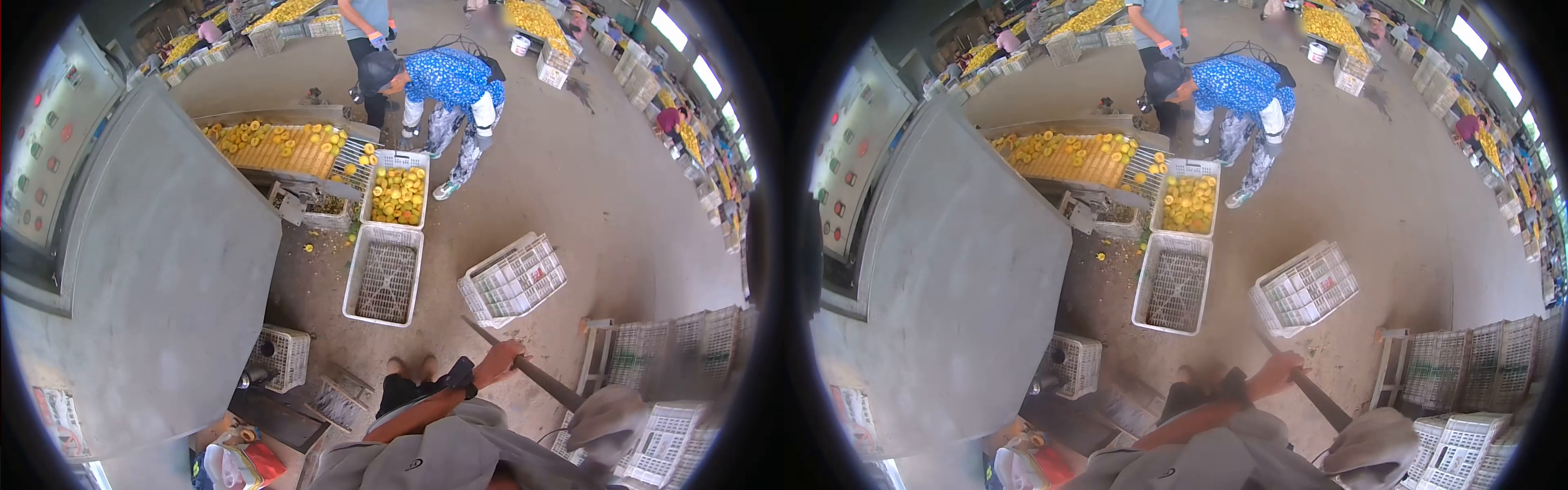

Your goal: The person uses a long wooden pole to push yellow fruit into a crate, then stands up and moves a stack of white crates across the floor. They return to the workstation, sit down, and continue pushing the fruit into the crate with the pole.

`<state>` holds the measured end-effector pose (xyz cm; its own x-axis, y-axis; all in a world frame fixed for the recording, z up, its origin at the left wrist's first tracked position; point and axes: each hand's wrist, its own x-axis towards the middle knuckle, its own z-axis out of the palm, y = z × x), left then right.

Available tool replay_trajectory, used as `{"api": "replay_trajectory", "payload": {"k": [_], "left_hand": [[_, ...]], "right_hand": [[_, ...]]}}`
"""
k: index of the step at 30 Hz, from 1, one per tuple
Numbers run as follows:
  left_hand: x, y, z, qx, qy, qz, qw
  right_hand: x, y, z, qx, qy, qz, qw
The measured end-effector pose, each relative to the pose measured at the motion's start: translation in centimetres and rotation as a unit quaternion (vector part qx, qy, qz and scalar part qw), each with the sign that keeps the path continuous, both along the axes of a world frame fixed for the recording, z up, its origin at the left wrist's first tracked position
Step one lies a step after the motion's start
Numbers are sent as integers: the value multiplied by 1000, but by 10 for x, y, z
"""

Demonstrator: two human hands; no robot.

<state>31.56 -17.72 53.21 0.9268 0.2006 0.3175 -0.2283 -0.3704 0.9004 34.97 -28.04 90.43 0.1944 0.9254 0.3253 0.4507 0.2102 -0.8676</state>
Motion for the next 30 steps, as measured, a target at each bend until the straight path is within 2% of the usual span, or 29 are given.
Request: {"api": "replay_trajectory", "payload": {"k": [3, 4, 5, 6, 8, 10, 11, 13, 15, 16, 18, 20, 22, 23, 24, 26, 27, 28, 30], "left_hand": [[-14, 10, -33, 47, 49, 12, 998], [-21, 16, -49, 61, 58, 18, 996], [-30, 26, -62, 85, 143, -17, 986], [-39, 36, -76, 71, 119, -5, 990], [-57, 57, -99, 42, 71, 15, 996], [-67, 80, -125, 80, 190, -68, 976], [-69, 90, -125, 98, 248, -110, 958], [-80, 96, -120, 129, 268, -61, 953], [-91, 110, -132, 148, 247, -93, 953], [-94, 116, -157, 153, 213, -147, 954], [-115, 116, -192, 172, 187, -244, 936], [-134, 127, -174, 216, 170, -327, 904], [-171, 103, -207, 191, 78, -345, 916], [-189, 90, -227, 187, 57, -350, 916], [-200, 92, -218, 198, 117, -380, 896], [-224, 109, -217, 151, 126, -347, 917], [-238, 109, -234, 161, 151, -334, 917], [-249, 114, -256, 174, 175, -319, 915], [-262, 124, -303, 191, 241, -258, 916]], "right_hand": [[19, -18, -9, -22, 80, -102, 991], [18, -15, -17, -43, 59, -138, 988], [16, -8, -28, -63, 37, -174, 982], [14, -1, -39, -84, 13, -209, 974], [-2, 7, -59, -131, 25, -311, 941], [-11, 23, -70, -167, 14, -374, 912], [-14, 29, -70, -224, -2, -388, 894], [-23, 39, -68, -338, -32, -411, 846], [-38, 37, -78, -503, -85, -360, 781], [-45, 39, -86, -579, -111, -329, 738], [-70, 47, -107, -683, -78, -282, 670], [-113, 44, -152, -701, -172, -222, 656], [-159, 17, -194, -783, -118, -204, 576], [-179, 10, -205, -793, -66, -202, 572], [-198, 5, -213, -799, -13, -199, 567], [-234, -14, -226, -803, 91, -242, 538], [-250, -18, -233, -826, 74, -227, 511], [-263, -24, -240, -830, 105, -234, 495], [-275, -48, -266, -830, 130, -228, 492]]}}
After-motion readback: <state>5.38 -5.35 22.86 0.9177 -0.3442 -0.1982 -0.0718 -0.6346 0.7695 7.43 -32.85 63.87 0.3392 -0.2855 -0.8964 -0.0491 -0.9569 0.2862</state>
